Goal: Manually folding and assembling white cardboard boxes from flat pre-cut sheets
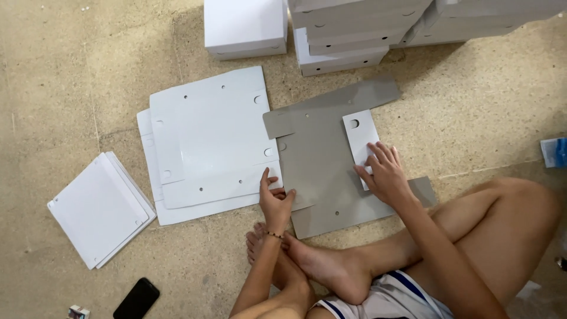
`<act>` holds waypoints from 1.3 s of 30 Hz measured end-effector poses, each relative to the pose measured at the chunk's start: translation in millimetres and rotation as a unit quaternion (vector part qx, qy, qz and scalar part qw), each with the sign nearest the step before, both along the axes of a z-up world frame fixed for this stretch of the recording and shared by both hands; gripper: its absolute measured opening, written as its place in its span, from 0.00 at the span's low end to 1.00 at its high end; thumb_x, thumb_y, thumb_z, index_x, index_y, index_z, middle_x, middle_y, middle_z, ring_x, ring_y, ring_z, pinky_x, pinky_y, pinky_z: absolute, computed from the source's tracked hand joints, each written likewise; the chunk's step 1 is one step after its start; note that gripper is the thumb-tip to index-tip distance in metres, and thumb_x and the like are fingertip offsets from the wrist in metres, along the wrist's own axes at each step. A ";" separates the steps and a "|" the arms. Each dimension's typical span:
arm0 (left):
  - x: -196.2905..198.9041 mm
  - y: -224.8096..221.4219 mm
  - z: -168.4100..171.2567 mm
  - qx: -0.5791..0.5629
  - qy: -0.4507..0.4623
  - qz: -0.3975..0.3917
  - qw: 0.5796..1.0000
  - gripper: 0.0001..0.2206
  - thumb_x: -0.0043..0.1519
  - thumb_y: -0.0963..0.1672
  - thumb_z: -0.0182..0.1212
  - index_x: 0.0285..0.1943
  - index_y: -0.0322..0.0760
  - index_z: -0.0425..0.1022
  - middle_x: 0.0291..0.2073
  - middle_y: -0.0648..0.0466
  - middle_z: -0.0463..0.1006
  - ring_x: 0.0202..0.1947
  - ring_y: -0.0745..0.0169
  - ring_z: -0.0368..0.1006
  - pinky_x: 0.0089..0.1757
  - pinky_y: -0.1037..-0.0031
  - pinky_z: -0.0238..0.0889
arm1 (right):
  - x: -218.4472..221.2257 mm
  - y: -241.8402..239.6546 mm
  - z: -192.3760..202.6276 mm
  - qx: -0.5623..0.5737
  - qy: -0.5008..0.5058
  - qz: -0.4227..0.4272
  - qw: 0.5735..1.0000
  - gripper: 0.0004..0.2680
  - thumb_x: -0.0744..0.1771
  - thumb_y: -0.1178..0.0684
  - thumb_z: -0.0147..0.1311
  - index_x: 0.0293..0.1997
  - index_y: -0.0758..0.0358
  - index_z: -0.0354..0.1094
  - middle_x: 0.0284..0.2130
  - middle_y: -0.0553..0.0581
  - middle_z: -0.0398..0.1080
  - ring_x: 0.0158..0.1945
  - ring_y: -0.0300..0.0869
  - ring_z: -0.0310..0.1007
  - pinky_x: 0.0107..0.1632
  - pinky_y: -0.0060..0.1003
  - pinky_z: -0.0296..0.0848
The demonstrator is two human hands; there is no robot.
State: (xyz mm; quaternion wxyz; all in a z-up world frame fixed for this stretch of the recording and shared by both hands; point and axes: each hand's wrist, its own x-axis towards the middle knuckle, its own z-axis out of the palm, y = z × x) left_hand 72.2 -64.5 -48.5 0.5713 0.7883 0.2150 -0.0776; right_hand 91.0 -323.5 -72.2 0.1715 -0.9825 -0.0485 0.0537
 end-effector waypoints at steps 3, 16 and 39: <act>0.1 -6.1 1.8 -0.037 0.004 0.048 0.998 0.33 0.47 0.36 0.60 0.64 0.39 0.52 0.48 0.49 0.62 0.36 0.63 0.66 0.35 0.73 0.66 | 13.5 3.1 -23.8 -0.034 -0.095 -0.037 0.994 0.15 0.64 0.35 0.43 0.32 0.58 0.61 0.42 0.54 0.61 0.56 0.48 0.59 0.63 0.50 0.53; -12.5 -31.3 -18.3 -0.223 -0.073 -0.012 0.972 0.31 0.54 0.40 0.59 0.66 0.38 0.48 0.48 0.48 0.63 0.39 0.64 0.66 0.42 0.75 0.64 | 13.2 -4.7 -32.5 -0.032 -0.008 -0.064 0.997 0.25 0.64 0.29 0.21 0.67 0.46 0.36 0.66 0.56 0.34 0.68 0.56 0.23 0.62 0.62 0.18; 84.5 -74.0 -48.4 0.463 -0.188 -0.408 0.764 0.28 0.63 0.55 0.24 0.70 0.43 0.38 0.68 0.49 0.39 0.68 0.53 0.33 0.62 0.63 0.23 | 14.8 3.3 -33.1 -0.079 0.031 -0.049 0.995 0.24 0.65 0.33 0.19 0.68 0.48 0.31 0.66 0.56 0.29 0.67 0.57 0.21 0.63 0.60 0.19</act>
